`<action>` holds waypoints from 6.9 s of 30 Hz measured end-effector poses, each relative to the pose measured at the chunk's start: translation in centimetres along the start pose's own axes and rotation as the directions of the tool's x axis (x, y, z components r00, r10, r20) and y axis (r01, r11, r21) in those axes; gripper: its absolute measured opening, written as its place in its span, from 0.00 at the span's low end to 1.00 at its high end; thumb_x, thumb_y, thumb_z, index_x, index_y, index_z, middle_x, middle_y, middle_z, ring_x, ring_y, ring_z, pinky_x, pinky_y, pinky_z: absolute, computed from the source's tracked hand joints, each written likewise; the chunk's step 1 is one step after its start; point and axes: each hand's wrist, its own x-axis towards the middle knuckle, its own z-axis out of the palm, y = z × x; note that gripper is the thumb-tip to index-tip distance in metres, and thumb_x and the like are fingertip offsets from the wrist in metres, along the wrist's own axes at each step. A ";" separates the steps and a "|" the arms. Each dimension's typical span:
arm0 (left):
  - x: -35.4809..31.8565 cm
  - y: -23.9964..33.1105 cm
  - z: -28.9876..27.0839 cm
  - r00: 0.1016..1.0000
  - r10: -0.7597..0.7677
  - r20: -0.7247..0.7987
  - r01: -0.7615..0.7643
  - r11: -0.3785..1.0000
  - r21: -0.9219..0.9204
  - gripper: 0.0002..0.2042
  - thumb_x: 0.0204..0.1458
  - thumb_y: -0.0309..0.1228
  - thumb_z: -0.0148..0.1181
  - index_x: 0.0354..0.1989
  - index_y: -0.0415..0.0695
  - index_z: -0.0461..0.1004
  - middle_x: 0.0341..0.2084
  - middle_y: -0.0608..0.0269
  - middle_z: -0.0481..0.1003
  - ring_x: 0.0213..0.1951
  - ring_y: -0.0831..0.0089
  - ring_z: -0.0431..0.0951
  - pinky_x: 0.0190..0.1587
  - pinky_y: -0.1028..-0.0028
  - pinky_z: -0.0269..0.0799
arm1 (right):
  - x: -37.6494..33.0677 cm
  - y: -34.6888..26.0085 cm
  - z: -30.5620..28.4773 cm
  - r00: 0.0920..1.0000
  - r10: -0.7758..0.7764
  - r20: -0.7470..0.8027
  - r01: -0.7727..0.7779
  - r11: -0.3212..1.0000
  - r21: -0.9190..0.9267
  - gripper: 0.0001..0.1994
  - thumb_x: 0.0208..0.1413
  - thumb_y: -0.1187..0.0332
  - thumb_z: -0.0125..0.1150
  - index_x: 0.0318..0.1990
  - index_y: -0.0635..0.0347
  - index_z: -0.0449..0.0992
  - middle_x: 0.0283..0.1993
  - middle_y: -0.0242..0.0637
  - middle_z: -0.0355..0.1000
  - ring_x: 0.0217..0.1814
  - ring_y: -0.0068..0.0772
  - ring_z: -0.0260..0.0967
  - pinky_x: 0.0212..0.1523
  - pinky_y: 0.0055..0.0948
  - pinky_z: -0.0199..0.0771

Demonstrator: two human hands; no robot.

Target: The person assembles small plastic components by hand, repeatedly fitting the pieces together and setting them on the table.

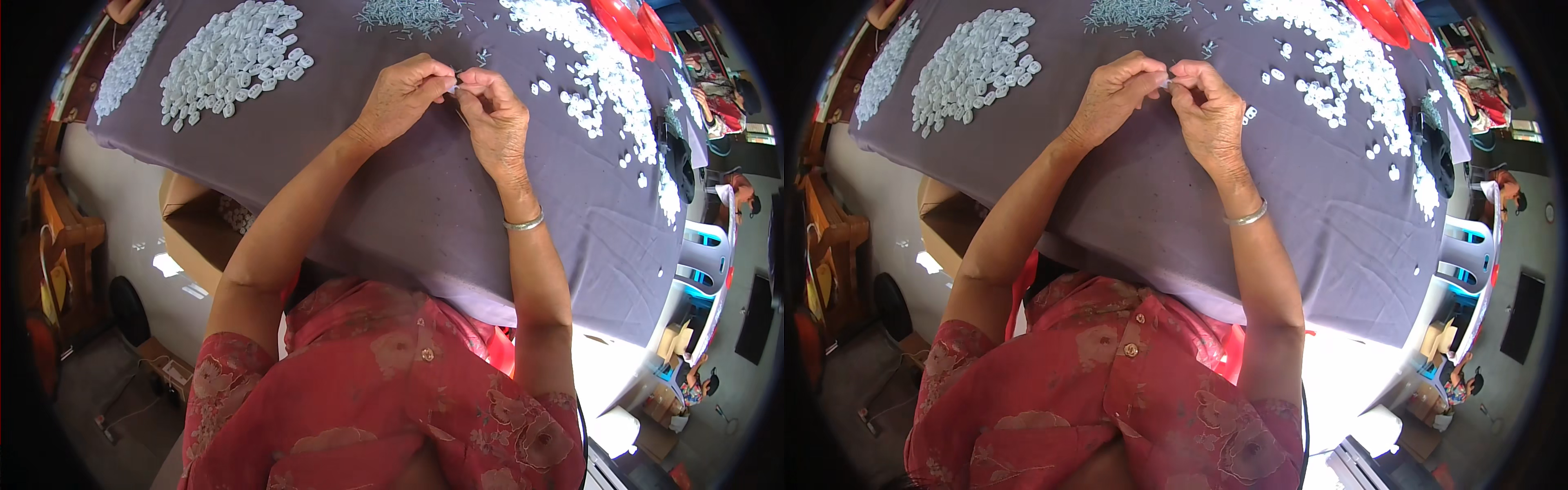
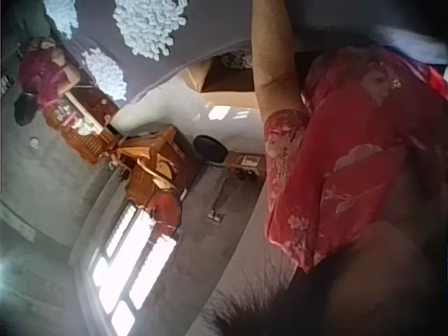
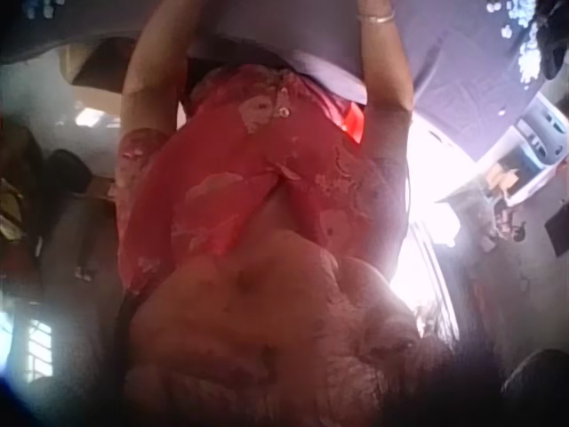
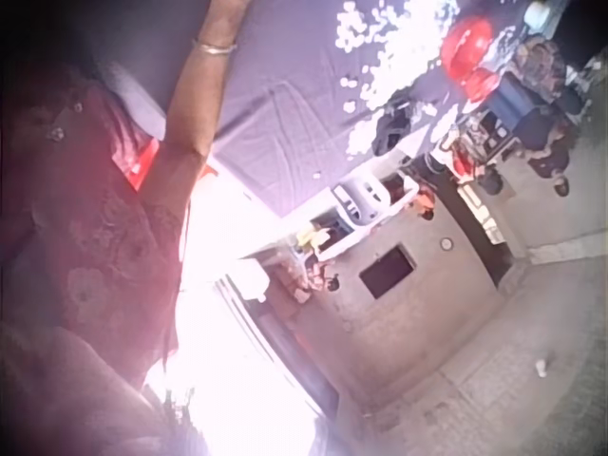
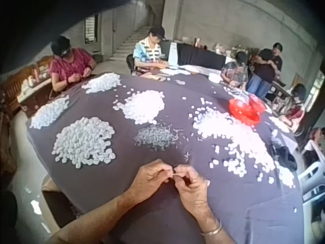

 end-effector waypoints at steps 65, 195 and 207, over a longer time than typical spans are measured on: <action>0.0 -0.1 -0.4 0.985 -0.075 0.156 0.105 0.975 -0.197 0.06 0.54 0.28 0.57 0.37 0.41 0.75 0.31 0.68 0.75 0.32 0.82 0.75 0.30 0.81 0.70 | 0.3 -0.1 -2.2 0.980 0.125 0.155 -0.119 0.992 -0.049 0.03 0.53 0.73 0.62 0.33 0.61 0.75 0.27 0.25 0.72 0.26 0.12 0.64 0.26 0.14 0.67; 0.5 -0.7 -0.8 0.980 -0.152 -0.124 0.125 0.971 -0.204 0.20 0.49 0.21 0.59 0.50 0.40 0.62 0.28 0.66 0.73 0.29 0.83 0.69 0.29 0.81 0.64 | -1.2 -2.0 -4.6 0.956 0.111 0.271 0.105 0.733 -0.672 0.05 0.44 0.71 0.63 0.27 0.61 0.74 0.26 0.37 0.70 0.28 0.37 0.70 0.30 0.33 0.69; 0.9 -1.0 -0.5 0.984 -0.135 -0.118 0.110 0.974 -0.197 0.18 0.50 0.24 0.58 0.48 0.40 0.62 0.27 0.68 0.73 0.27 0.85 0.69 0.27 0.83 0.66 | 3.9 2.8 -17.4 0.968 -0.077 -0.240 -0.154 0.569 -0.807 0.12 0.46 0.67 0.61 0.40 0.56 0.76 0.34 0.40 0.77 0.37 0.34 0.75 0.38 0.29 0.73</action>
